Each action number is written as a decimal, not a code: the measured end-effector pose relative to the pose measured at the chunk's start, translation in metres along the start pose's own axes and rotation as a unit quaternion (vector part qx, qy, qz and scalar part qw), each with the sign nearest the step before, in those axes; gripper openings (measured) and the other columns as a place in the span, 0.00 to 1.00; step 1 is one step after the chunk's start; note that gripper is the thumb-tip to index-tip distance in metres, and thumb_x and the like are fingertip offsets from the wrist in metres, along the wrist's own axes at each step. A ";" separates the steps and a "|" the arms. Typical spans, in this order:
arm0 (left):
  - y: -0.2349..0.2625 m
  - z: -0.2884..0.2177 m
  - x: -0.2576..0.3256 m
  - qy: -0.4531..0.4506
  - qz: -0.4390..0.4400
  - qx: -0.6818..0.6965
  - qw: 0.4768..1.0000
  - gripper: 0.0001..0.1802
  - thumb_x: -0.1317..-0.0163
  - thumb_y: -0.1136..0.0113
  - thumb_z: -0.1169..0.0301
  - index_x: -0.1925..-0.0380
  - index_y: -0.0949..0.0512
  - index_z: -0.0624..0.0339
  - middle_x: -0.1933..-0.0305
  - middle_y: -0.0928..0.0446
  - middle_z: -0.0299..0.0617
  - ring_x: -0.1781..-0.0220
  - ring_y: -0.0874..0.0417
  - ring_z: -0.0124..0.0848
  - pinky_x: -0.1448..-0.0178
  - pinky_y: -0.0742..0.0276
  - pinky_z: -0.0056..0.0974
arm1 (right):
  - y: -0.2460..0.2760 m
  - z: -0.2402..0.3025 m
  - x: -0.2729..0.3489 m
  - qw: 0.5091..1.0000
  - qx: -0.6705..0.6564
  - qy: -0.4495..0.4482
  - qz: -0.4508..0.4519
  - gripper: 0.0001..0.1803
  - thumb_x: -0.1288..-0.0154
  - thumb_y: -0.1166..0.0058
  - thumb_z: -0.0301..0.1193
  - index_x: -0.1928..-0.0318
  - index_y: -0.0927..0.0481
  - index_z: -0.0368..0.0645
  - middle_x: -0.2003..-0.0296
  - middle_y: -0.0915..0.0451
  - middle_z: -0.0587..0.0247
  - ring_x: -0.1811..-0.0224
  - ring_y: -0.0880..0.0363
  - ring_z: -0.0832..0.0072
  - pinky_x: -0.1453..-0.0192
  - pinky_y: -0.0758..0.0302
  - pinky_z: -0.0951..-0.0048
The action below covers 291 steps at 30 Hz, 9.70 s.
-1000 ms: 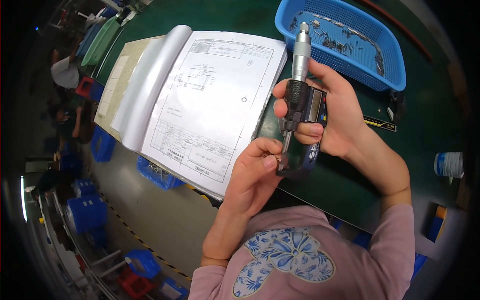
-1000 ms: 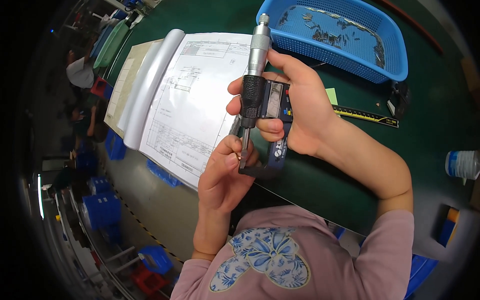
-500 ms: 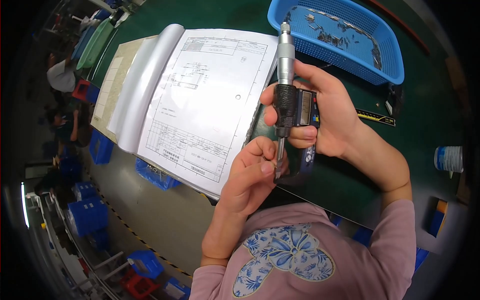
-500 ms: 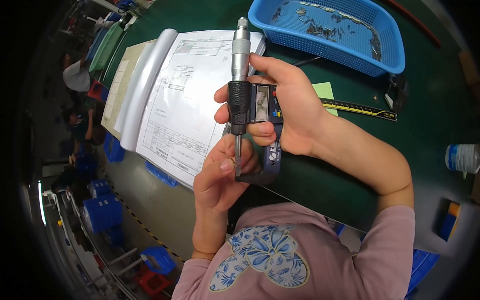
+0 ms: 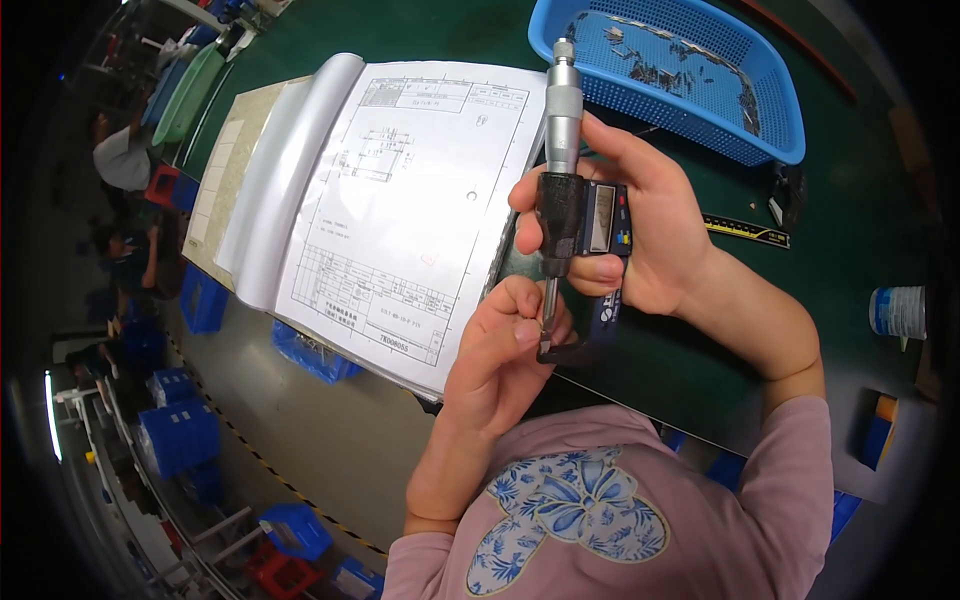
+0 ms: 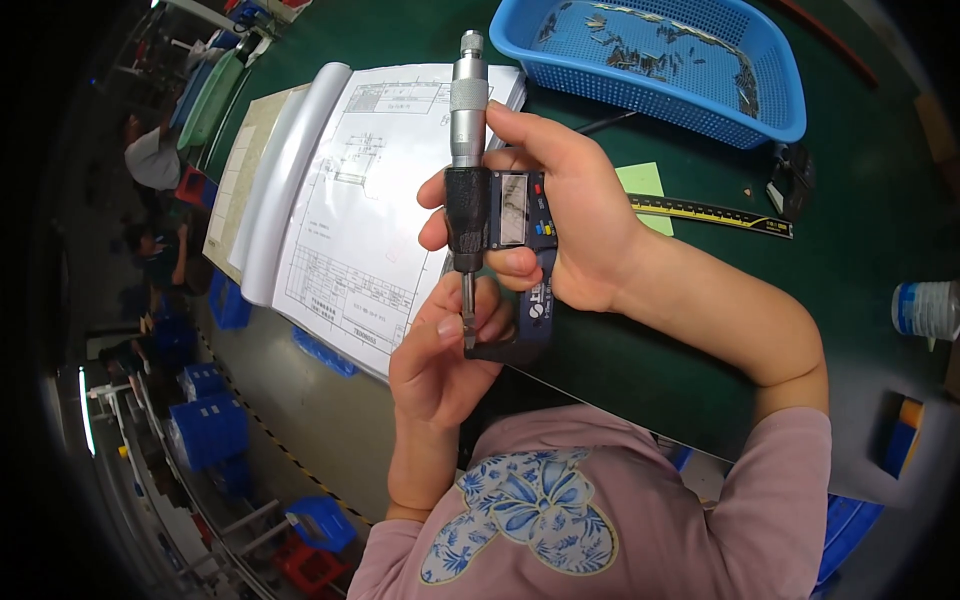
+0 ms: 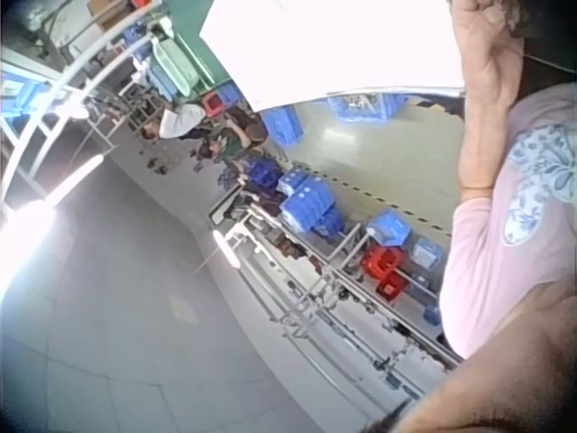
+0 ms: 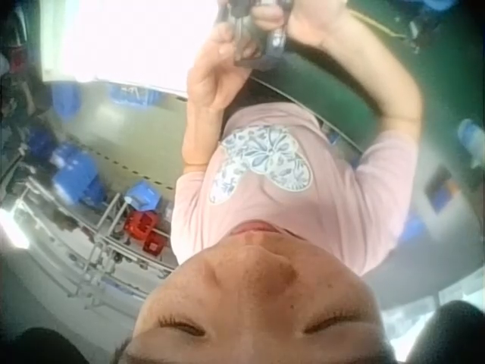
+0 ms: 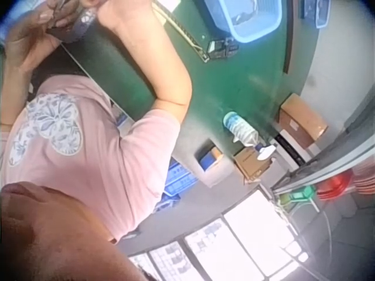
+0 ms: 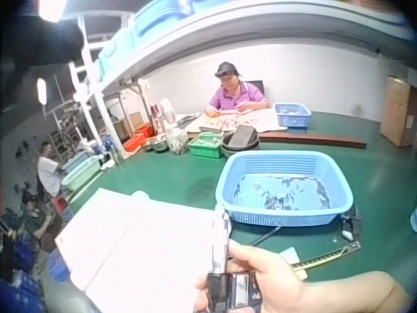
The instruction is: Measure small metal components using a digital micrometer and a digital caliper at a manufacturing workstation.
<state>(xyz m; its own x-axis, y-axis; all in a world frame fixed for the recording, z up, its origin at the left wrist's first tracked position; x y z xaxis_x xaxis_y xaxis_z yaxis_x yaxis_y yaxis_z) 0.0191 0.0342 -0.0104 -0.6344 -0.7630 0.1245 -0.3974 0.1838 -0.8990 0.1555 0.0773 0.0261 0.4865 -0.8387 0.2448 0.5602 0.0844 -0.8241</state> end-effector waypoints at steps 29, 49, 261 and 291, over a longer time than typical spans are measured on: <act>0.006 0.004 -0.001 0.022 -0.070 0.036 0.997 0.12 0.49 0.54 0.66 0.68 0.33 0.63 0.66 0.34 0.42 0.58 0.34 0.31 0.47 0.41 0.38 | -0.006 0.003 0.002 0.994 0.044 0.052 -0.080 0.31 0.44 0.60 0.53 0.70 0.27 0.31 0.79 0.25 0.52 0.94 0.38 0.81 0.92 0.43 0.86; -0.006 -0.012 0.001 -0.094 -0.066 0.132 0.985 0.25 0.42 0.68 0.64 0.48 0.42 0.70 0.42 0.44 0.54 0.41 0.41 0.41 0.37 0.48 0.42 | -0.018 0.017 0.016 0.879 0.464 0.099 -0.046 0.11 0.59 0.44 0.29 0.73 0.25 0.35 0.78 0.24 0.64 0.81 0.30 0.84 0.78 0.36 0.85; 0.007 0.004 -0.001 0.023 0.004 -0.060 0.998 0.11 0.49 0.51 0.70 0.66 0.35 0.62 0.67 0.36 0.41 0.65 0.35 0.29 0.57 0.39 0.31 | -0.005 -0.001 0.007 0.994 0.062 0.042 -0.081 0.34 0.44 0.63 0.55 0.71 0.27 0.29 0.79 0.24 0.48 0.95 0.38 0.80 0.93 0.44 0.87; 0.017 0.013 0.000 0.086 0.019 0.052 0.995 0.07 0.44 0.58 0.67 0.75 0.37 0.59 0.75 0.41 0.35 0.75 0.38 0.24 0.69 0.39 0.29 | -0.003 -0.007 0.004 0.992 0.095 0.028 -0.078 0.33 0.42 0.68 0.56 0.70 0.26 0.34 0.78 0.24 0.54 0.94 0.38 0.82 0.91 0.43 0.86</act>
<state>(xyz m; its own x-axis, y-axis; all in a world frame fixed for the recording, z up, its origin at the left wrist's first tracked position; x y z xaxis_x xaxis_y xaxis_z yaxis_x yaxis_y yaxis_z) 0.0210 0.0292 -0.0308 -0.7548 -0.6383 0.1513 -0.3060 0.1385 -0.9419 0.1512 0.0694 0.0259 0.3489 -0.8780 0.3278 0.7439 0.0468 -0.6666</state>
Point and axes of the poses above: each hand's wrist, its own x-axis away from the middle knuckle, its own y-axis out of the back of the hand, z = x × y, the point moved 2 cm from there along -x, towards the middle knuckle
